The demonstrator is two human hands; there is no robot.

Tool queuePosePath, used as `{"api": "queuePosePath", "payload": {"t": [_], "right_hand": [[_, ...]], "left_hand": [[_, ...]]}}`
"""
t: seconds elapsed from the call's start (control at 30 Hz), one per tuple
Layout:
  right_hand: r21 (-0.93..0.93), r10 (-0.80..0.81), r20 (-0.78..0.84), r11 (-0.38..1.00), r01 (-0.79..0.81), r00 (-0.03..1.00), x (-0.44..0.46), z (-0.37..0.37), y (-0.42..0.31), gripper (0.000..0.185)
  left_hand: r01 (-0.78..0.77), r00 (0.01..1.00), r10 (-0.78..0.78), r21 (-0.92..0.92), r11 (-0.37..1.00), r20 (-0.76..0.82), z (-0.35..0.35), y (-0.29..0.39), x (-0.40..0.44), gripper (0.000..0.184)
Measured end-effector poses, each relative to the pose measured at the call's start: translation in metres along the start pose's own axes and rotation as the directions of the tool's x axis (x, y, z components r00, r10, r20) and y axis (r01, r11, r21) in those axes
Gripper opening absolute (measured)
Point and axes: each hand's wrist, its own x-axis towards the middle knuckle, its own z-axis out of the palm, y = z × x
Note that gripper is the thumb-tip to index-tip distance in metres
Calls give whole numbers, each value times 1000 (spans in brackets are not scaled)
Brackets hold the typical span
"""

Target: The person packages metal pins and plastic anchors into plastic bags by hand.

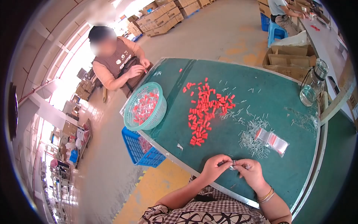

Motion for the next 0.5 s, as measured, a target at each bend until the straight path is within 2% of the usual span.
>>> {"api": "queuePosePath", "payload": {"t": [0.1, 0.23, 0.33, 0.5], "right_hand": [[-27, -20, 21, 999, 21, 1000, -1, -3, 0, 5], [-26, -27, -69, 999, 26, 997, -3, 1, 8, 16], [-38, -126, -72, 992, 123, 989, -1, 0, 15, 18], [25, 17, -9, 1000, -17, 1000, 2, -3, 2, 11]], "left_hand": [[-37, 999, 37, 12, 999, 3, 3, -3, 0, 10], [-20, 999, 21, 29, 999, -25, 13, -10, 0, 10], [-70, 997, 71, 37, 997, -19, 14, -11, 3, 10], [36, 999, -38, -116, 993, -12, 9, -15, 7, 10]]}}
